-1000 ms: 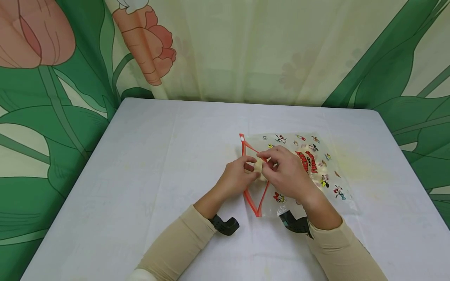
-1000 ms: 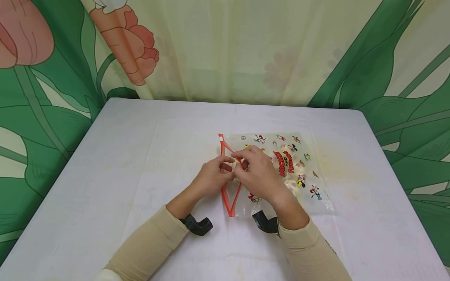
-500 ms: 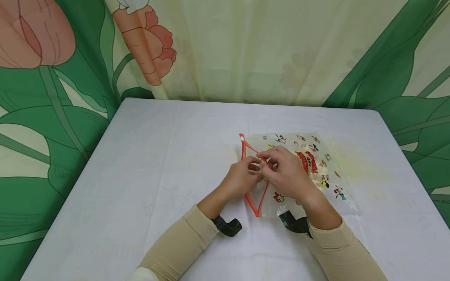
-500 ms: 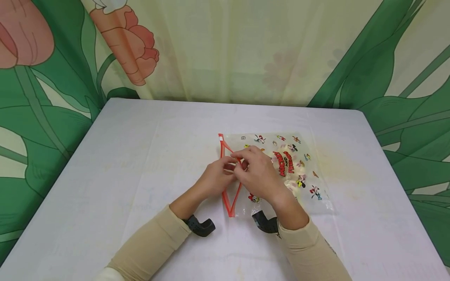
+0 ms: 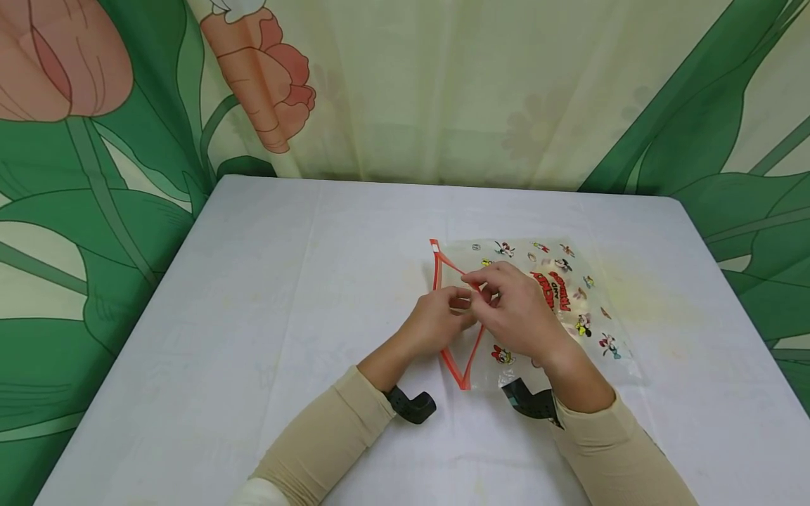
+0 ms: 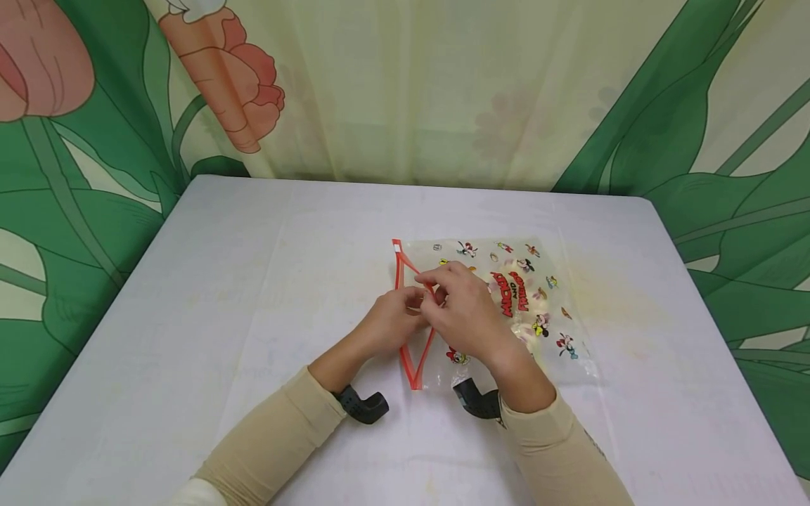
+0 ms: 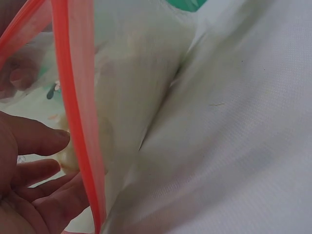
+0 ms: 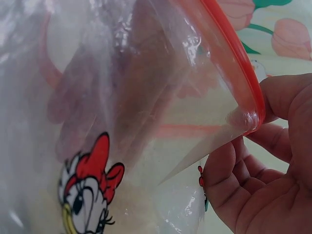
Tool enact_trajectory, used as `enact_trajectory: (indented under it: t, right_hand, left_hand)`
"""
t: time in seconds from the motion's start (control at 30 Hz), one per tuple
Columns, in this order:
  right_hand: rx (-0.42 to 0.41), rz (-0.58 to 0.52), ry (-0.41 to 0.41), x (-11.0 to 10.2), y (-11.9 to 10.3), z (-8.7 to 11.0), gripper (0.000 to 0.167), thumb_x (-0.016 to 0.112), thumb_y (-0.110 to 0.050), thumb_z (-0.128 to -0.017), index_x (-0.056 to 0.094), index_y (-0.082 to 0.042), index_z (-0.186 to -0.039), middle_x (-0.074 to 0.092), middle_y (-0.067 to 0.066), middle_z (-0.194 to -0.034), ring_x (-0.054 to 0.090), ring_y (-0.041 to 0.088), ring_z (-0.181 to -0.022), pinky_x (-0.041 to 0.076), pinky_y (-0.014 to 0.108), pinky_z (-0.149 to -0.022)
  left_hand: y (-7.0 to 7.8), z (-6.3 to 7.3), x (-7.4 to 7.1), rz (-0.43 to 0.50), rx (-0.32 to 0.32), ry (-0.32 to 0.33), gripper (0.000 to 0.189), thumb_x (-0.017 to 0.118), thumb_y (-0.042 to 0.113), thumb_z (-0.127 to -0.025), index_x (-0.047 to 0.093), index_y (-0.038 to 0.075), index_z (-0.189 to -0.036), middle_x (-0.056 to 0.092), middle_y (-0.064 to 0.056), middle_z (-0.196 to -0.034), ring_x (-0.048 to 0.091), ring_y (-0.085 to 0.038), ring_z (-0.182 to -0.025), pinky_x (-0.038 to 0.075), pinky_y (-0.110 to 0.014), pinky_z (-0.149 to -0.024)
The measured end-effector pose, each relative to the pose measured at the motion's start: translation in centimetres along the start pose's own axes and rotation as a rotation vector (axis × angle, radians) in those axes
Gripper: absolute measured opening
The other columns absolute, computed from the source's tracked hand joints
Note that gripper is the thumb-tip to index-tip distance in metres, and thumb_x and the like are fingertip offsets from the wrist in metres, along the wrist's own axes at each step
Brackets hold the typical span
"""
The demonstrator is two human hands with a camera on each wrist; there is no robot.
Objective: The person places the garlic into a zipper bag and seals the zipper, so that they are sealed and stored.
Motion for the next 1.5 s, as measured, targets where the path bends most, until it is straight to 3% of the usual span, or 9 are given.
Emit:
enact_trajectory:
  t: [0.13, 0.3, 0.5, 0.63, 0.8, 1.1, 1.5]
  right_hand:
    - [-0.003, -0.001, 0.001, 0.0, 0.0, 0.0, 0.027, 0.059, -0.001, -0.089, 0.073, -0.003, -0.112, 0.062, 0.006, -0.101, 0.059, 0.019, -0.082, 0.053, 0.037, -0.07]
    - [-0.002, -0.002, 0.001, -0.1, 0.1, 0.0, 0.027, 0.06, -0.002, -0.089, 0.073, -0.003, -0.112, 0.062, 0.006, -0.1, 0.059, 0.019, -0.081, 0.053, 0.036, -0.069]
    - [-0.001, 0.006, 0.006, -0.1, 0.2, 0.1, 0.024, 0.063, -0.004, -0.09, 0.074, -0.003, -0.112, 0.061, 0.005, -0.098, 0.058, 0.018, -0.081, 0.053, 0.034, -0.066]
    - [-0.007, 0.007, 0.02, -0.2, 0.2, 0.1, 0.023, 0.064, -0.004, -0.09, 0.074, -0.004, -0.111, 0.061, 0.005, -0.098, 0.058, 0.017, -0.08, 0.053, 0.034, -0.067]
    - [-0.027, 0.002, 0.038, -0.3, 0.1, 0.2, 0.022, 0.064, -0.003, -0.089, 0.075, -0.004, -0.108, 0.063, 0.004, -0.098, 0.058, 0.015, -0.078, 0.055, 0.035, -0.07]
    - [-0.037, -0.033, 0.026, -0.1, 0.2, 0.4, 0.021, 0.064, -0.002, -0.089, 0.075, -0.006, -0.107, 0.063, 0.002, -0.099, 0.057, 0.014, -0.08, 0.054, 0.033, -0.069]
    - [-0.084, -0.054, -0.003, 0.6, -0.2, 0.7, 0.022, 0.064, 0.0, -0.088, 0.075, -0.006, -0.106, 0.064, 0.002, -0.1, 0.058, 0.012, -0.078, 0.056, 0.031, -0.068]
  left_hand:
    - [0.1, 0.0, 0.1, -0.017, 0.01, -0.014, 0.04, 0.067, 0.027, -0.097, 0.064, 0.013, -0.134, 0.071, 0.0, -0.117, 0.067, -0.011, -0.098, 0.054, -0.024, -0.076]
    - [-0.1, 0.2, -0.3, -0.033, 0.004, -0.008, 0.039, 0.068, 0.023, -0.096, 0.065, 0.014, -0.134, 0.07, 0.001, -0.12, 0.066, -0.011, -0.105, 0.054, -0.025, -0.079]
    - [-0.3, 0.8, -1.3, -0.009, 0.002, 0.017, 0.04, 0.069, 0.019, -0.094, 0.065, 0.008, -0.132, 0.069, -0.002, -0.123, 0.067, -0.013, -0.107, 0.055, -0.026, -0.083]
    - [-0.5, 1.3, -2.4, 0.043, -0.003, 0.042, 0.041, 0.07, 0.017, -0.094, 0.064, 0.007, -0.133, 0.068, -0.003, -0.122, 0.068, -0.015, -0.106, 0.056, -0.027, -0.081]
    - [-0.3, 1.4, -4.7, 0.051, 0.022, 0.121, 0.039, 0.07, 0.016, -0.094, 0.064, 0.007, -0.132, 0.069, -0.004, -0.118, 0.067, -0.019, -0.105, 0.056, -0.028, -0.083]
    - [-0.7, 0.8, -7.8, 0.058, 0.03, 0.227, 0.035, 0.068, 0.014, -0.096, 0.066, 0.011, -0.131, 0.067, -0.005, -0.12, 0.065, -0.02, -0.106, 0.055, -0.032, -0.086]
    - [-0.7, -1.2, -8.3, 0.019, 0.035, 0.254, 0.04, 0.058, 0.011, -0.1, 0.059, 0.017, -0.14, 0.063, -0.006, -0.129, 0.062, -0.023, -0.11, 0.054, -0.035, -0.09]
Point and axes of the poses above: each hand's wrist, its own z-axis away from the middle knuckle, its own x-axis out of the palm, y = z × x, the point moved 9 cm from there along -z, towards the middle knuckle
